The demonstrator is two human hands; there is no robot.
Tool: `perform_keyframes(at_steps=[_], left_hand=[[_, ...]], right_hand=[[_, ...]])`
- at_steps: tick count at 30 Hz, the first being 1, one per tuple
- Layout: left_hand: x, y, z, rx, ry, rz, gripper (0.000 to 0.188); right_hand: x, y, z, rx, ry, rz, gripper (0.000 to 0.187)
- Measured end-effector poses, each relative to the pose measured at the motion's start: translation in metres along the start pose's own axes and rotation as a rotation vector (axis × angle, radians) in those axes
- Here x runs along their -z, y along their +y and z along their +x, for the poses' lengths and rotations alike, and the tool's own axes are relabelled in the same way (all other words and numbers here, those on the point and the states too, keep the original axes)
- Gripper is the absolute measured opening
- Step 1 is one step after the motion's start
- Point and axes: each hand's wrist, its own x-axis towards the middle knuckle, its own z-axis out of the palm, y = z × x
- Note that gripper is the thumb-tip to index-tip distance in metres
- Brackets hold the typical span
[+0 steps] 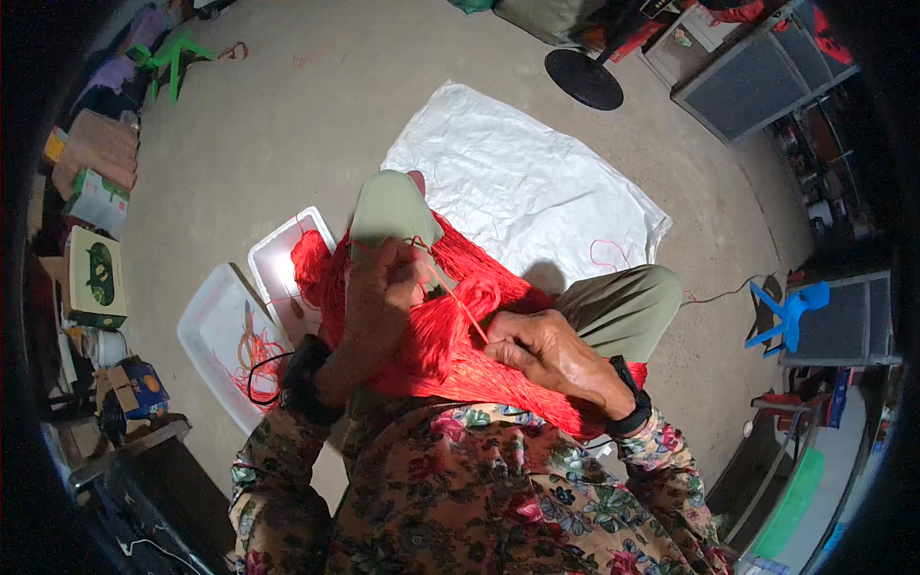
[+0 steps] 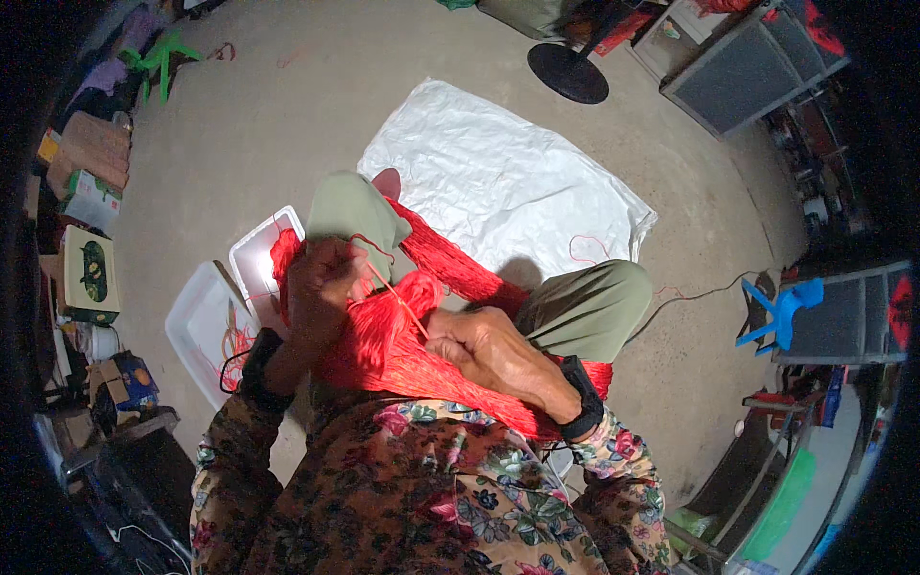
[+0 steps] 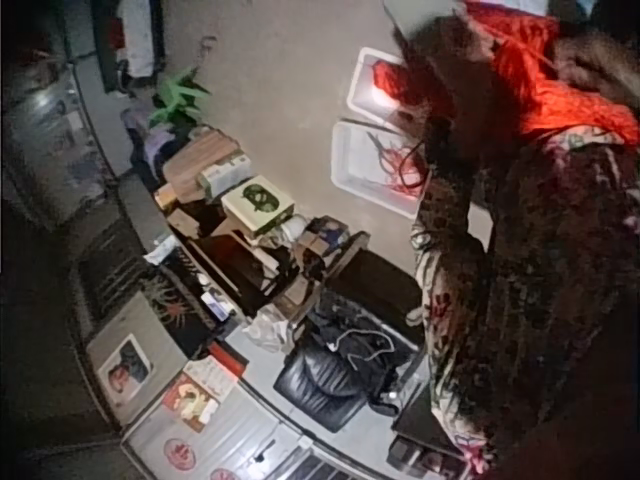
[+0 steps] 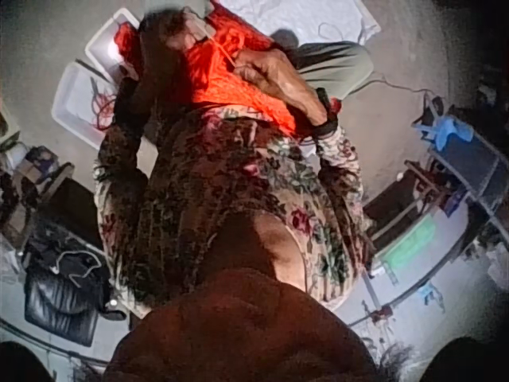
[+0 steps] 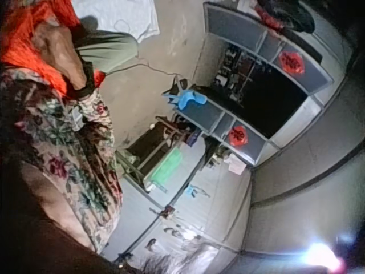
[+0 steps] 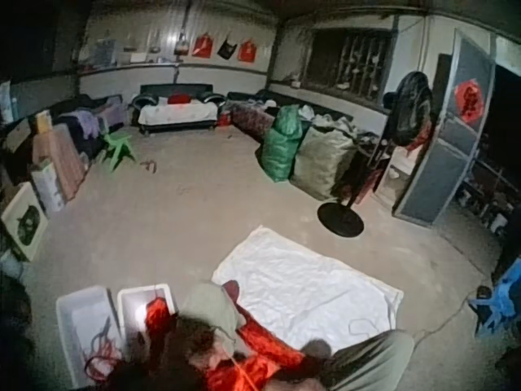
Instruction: Bundling and tying sections of red plastic cord into smaller coils.
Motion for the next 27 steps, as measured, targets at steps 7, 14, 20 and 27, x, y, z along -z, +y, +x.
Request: perform_keyframes(at_steps=[7, 14, 20, 27], left_hand=[[0.025, 0.021, 0.011, -0.317, -0.137, 0.369, 0.013], [0.043, 0.034, 0.028, -0.344, -0.369, 0.655, 0.023], [0.024, 0.031, 0.041, 0.011, -0.626, -0.295, 0.037], [0.010, 0.000, 0.036, 0.203, -0.405, -0.708, 0.033]], right_hand=[[-0.003, 0.005, 0.002, -0.166, 0.110, 0.287, 0.027], [-0.013, 0.026, 0.007, -0.082, 0.060, 0.134, 0.029], [-0.016, 0.020, 0.019, 0.065, 0.034, -0.036, 0.027], [-0.016, 0.027, 0.019, 0.082, 0.119, -0.097, 0.023]])
